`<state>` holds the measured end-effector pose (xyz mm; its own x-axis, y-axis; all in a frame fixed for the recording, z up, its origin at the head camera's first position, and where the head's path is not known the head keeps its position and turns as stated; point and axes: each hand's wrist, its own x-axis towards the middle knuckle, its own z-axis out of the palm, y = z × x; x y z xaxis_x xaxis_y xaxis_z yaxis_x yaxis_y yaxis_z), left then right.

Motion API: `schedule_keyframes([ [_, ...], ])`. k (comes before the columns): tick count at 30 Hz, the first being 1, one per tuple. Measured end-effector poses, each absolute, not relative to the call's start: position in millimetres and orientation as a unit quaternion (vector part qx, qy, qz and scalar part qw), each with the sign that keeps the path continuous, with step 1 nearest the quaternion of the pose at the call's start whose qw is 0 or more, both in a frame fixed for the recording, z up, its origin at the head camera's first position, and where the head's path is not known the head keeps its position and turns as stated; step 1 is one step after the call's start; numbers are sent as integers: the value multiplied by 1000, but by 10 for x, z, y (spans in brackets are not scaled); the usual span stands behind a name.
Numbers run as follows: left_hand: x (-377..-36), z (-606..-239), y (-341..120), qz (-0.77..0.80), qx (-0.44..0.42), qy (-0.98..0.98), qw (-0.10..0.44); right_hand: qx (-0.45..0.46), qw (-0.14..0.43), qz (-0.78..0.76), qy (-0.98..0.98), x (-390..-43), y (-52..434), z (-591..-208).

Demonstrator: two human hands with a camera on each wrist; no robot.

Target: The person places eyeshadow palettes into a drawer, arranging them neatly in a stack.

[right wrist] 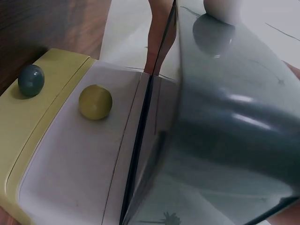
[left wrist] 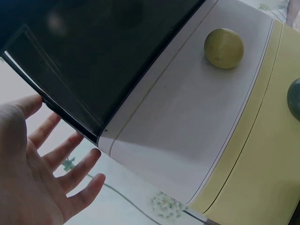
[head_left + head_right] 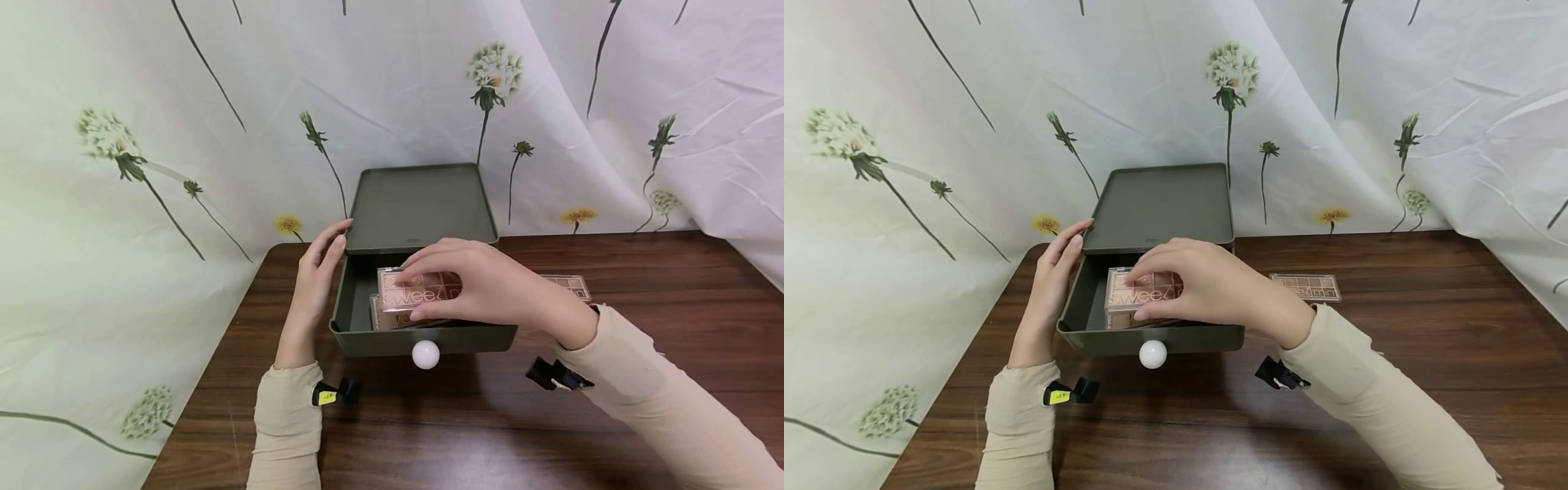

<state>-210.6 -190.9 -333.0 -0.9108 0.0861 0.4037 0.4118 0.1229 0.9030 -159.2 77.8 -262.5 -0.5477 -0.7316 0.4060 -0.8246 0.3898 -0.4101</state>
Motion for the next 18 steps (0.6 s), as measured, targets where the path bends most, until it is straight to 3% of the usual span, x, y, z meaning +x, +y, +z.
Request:
schedule_keyframes([
  [8, -2101, -3332, -1918, -641, -171, -738, 125, 473, 36, 249, -844, -1648, 699, -2645],
  [18, -2103, -3336, -1915, -641, -170, -738, 125, 482, 43, 208, -850, -1653, 649, -2686],
])
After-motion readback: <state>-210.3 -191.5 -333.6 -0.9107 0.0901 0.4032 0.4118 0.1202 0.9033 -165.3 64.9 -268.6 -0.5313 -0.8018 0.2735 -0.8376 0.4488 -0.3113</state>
